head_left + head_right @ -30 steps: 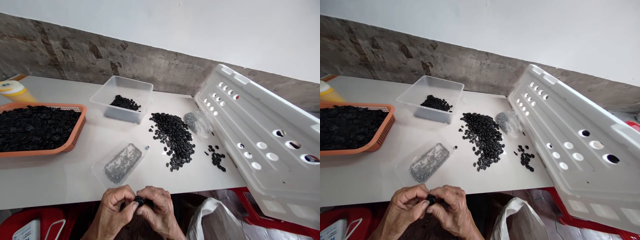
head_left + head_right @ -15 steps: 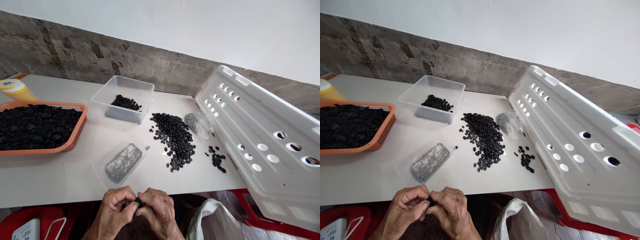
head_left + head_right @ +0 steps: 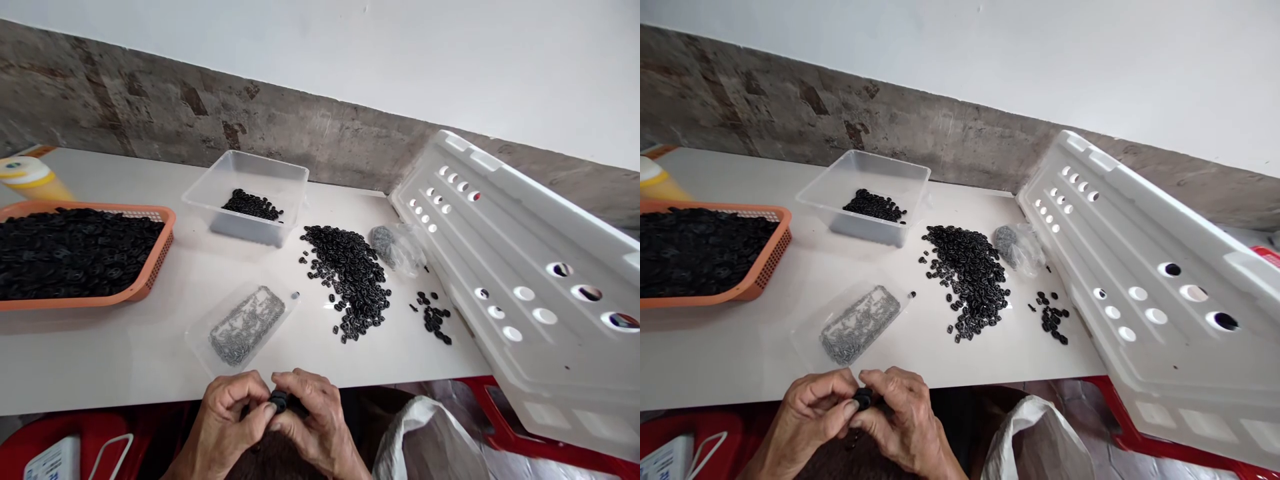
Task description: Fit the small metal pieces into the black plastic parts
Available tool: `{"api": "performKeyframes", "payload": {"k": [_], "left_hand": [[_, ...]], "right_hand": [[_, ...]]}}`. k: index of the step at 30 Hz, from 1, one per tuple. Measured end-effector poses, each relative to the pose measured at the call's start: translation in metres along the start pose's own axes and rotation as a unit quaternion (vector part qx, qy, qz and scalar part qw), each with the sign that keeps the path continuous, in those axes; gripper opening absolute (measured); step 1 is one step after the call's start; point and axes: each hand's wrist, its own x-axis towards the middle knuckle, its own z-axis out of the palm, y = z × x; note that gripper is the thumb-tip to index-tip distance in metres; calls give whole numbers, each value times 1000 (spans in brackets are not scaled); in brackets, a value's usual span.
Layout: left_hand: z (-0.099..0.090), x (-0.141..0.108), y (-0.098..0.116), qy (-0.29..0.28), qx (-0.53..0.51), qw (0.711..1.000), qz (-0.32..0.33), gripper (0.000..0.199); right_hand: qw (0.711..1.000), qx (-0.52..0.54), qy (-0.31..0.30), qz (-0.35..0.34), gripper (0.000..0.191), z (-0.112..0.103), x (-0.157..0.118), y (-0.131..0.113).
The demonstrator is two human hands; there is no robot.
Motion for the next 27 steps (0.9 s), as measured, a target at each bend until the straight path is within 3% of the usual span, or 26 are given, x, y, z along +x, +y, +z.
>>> {"api": "performKeyframes", "payload": {"k": [4,8,21,24,27], "left_hand": [[0,0,-2,-21,-33,999,-38,26],[1,-1,-1,-49,-67,993,-89,29],[5,0,3,-42,-70,983,-162,23],[5,0,6,-38,-54,987,-145,20],[3,1,10,-3,-12,997,-76,17]], "right_hand": [[999,7,-42,-9,35,-2,-3,3],[999,0,-44,-24,36,-4,-6,6],[993,-58,-80,-68,28,-12,0,-4],[992,-50,-100,-62,27,-12,3,-4],[997,6,-57,-42,40,-7,5,1]]}}
